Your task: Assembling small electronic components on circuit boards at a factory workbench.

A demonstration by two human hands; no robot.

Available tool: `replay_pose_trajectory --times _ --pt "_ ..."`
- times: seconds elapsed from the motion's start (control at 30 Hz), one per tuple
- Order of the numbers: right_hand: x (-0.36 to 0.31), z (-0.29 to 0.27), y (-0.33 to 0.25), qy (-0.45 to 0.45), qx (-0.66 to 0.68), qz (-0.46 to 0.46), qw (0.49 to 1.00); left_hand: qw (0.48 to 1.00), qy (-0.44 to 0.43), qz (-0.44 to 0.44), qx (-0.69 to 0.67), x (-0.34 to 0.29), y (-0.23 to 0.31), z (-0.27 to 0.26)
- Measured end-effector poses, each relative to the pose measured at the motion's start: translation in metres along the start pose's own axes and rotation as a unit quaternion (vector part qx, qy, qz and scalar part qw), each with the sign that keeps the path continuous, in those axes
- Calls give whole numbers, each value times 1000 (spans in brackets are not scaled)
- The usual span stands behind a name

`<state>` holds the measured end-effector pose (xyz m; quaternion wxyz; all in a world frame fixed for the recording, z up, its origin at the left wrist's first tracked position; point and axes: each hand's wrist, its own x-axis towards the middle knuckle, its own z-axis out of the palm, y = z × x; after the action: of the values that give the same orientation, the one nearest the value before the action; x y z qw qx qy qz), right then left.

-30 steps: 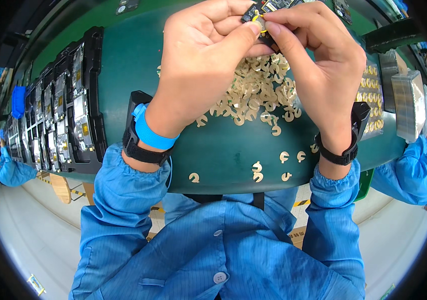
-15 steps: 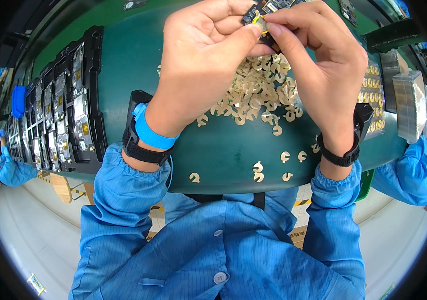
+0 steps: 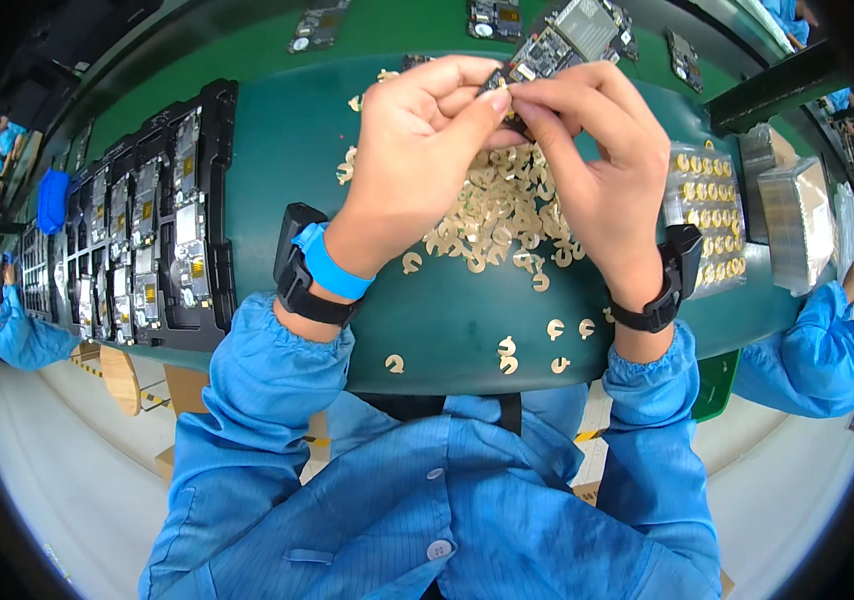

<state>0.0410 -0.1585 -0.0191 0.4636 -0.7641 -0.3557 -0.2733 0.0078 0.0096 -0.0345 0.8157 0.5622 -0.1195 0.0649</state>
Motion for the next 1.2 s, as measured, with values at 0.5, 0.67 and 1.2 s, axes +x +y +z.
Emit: replay_pose_trajectory --times 0.5,0.67,1.2 --pt "-2 -3 -4 94 98 183 974 998 50 25 17 -5 10 8" --pt "-5 -5 16 -48 219 314 923 998 27 -33 -35 2 -3 -3" --pt "97 -19 132 -124 -59 321 937 974 156 56 152 15 -21 -23"
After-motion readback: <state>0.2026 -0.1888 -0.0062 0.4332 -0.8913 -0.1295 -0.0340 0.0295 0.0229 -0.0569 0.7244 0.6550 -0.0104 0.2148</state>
